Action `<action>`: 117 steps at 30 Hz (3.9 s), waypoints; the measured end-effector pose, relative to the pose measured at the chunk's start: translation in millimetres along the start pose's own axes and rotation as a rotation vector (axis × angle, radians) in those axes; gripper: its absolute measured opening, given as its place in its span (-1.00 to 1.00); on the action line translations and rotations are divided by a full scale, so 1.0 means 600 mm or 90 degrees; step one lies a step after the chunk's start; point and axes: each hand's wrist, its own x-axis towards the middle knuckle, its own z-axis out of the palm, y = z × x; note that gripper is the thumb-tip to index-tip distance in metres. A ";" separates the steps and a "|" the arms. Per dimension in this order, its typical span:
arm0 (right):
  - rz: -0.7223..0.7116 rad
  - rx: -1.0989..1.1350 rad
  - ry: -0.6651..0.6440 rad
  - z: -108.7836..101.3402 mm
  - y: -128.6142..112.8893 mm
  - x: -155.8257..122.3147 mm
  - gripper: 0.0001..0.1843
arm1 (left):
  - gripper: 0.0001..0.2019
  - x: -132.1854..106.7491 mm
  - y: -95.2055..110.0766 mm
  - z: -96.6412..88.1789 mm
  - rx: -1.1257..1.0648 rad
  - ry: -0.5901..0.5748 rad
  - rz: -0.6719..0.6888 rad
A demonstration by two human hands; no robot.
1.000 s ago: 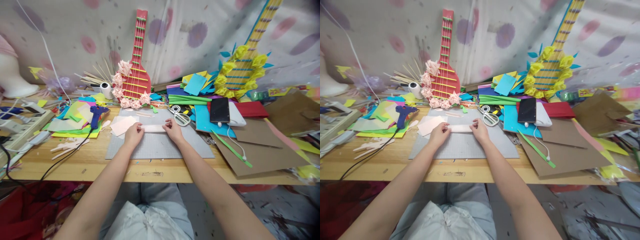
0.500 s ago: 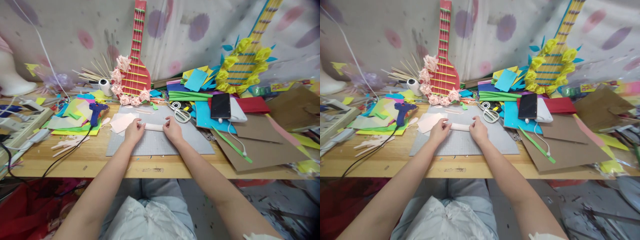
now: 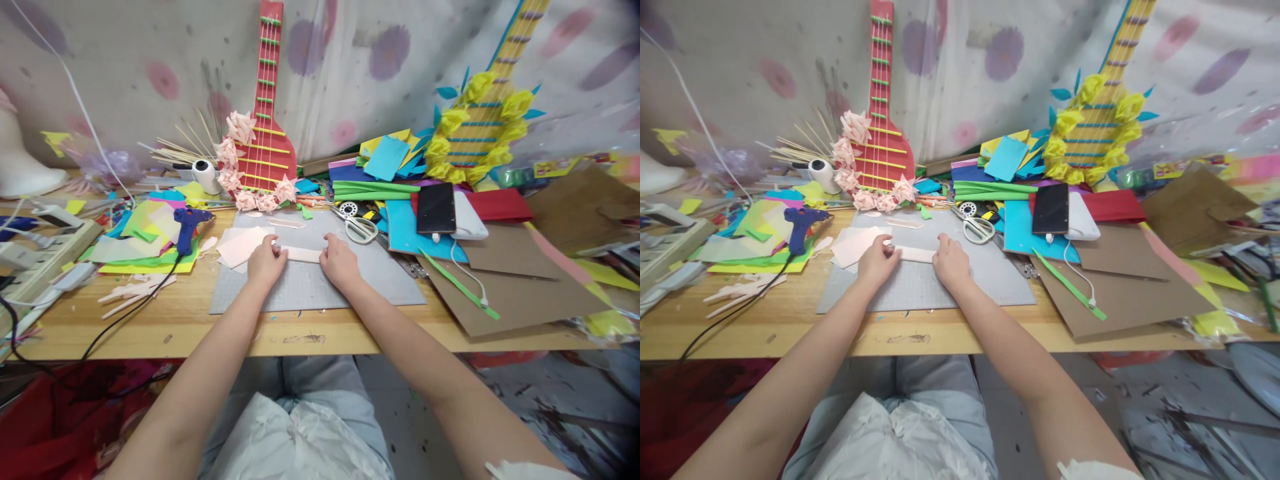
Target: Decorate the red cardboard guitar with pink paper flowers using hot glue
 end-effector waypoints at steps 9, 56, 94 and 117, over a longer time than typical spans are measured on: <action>-0.004 -0.046 -0.030 0.001 0.001 0.001 -0.60 | -0.60 0.007 0.008 0.003 0.119 0.012 0.066; -0.072 -0.139 -0.041 -0.004 -0.003 -0.015 -0.70 | -0.83 -0.003 0.005 0.020 0.156 0.046 0.220; -0.186 0.043 -0.208 -0.026 -0.008 0.075 -0.78 | -0.72 0.007 0.002 0.003 0.029 0.175 0.119; -0.400 -0.030 0.000 -0.011 0.041 0.044 -0.69 | -0.83 0.009 0.008 0.014 0.119 0.053 0.212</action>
